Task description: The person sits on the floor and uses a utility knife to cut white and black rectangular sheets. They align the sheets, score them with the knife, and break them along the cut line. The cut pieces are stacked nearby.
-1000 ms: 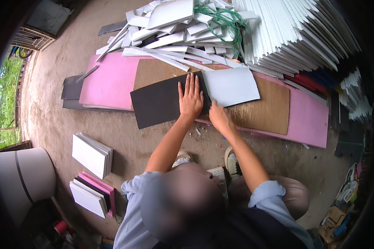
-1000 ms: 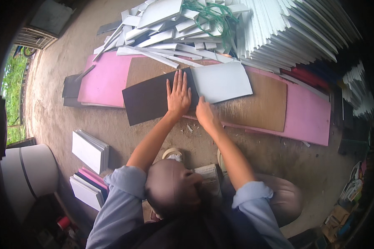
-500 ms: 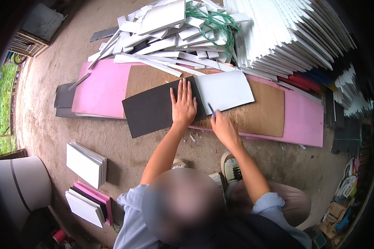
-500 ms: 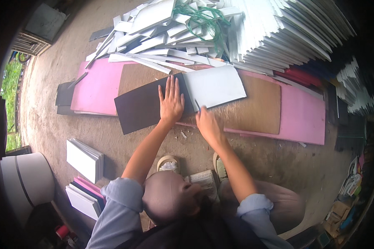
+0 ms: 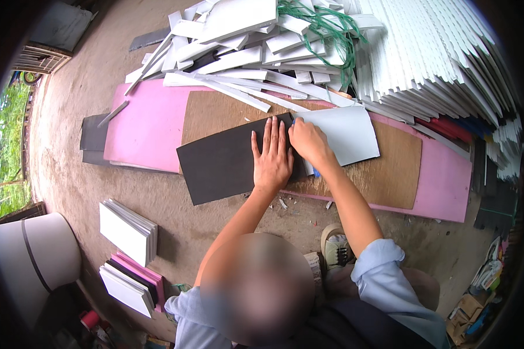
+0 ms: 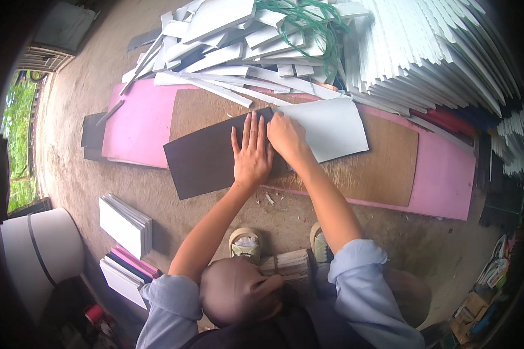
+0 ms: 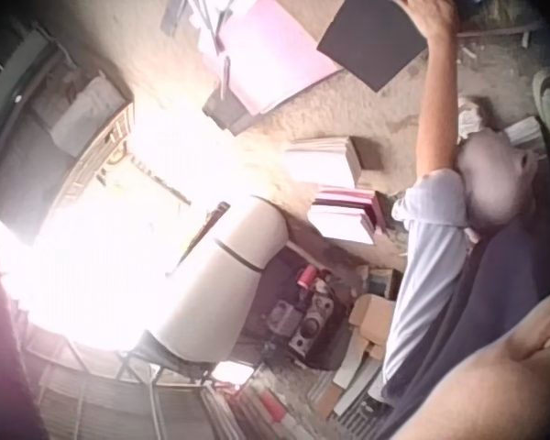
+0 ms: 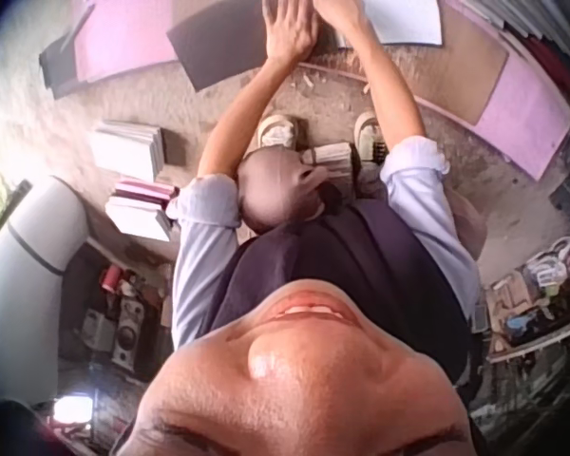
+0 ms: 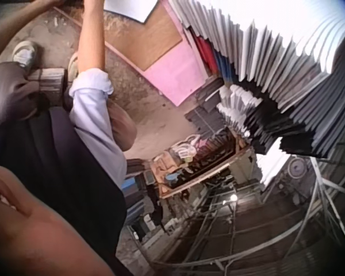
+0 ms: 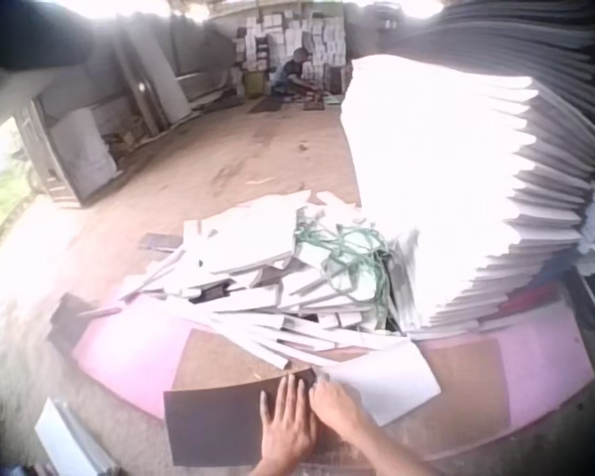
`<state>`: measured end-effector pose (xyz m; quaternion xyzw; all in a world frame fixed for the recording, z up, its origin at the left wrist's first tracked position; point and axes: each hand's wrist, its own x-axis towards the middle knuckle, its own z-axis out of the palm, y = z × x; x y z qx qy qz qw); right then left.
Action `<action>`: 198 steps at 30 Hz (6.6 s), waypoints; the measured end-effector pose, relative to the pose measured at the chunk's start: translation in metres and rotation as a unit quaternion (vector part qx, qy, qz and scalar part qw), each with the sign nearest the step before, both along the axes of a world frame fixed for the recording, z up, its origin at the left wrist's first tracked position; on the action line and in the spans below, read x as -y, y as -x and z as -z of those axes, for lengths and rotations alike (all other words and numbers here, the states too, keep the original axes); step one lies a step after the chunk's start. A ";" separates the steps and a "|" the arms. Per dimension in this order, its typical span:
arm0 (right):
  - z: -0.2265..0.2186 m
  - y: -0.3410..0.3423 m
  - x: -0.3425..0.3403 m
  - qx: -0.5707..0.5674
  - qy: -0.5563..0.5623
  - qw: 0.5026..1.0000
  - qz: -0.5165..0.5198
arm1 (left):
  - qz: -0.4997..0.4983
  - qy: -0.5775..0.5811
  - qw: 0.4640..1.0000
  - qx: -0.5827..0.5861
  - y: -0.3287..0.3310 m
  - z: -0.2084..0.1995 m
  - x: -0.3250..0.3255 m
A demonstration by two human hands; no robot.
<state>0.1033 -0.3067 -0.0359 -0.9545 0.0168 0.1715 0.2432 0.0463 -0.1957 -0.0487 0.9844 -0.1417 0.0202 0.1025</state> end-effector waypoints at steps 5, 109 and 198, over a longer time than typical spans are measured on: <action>-0.002 0.013 0.003 -0.033 0.010 0.999 0.002 | 0.000 0.009 1.000 0.015 0.001 0.001 0.000; -0.250 0.064 0.136 0.229 -0.111 0.959 -0.122 | 0.176 0.156 0.969 0.079 -0.003 -0.183 -0.023; -0.125 0.155 0.027 0.076 0.071 0.994 0.025 | 0.117 0.048 0.985 0.119 0.043 -0.081 0.015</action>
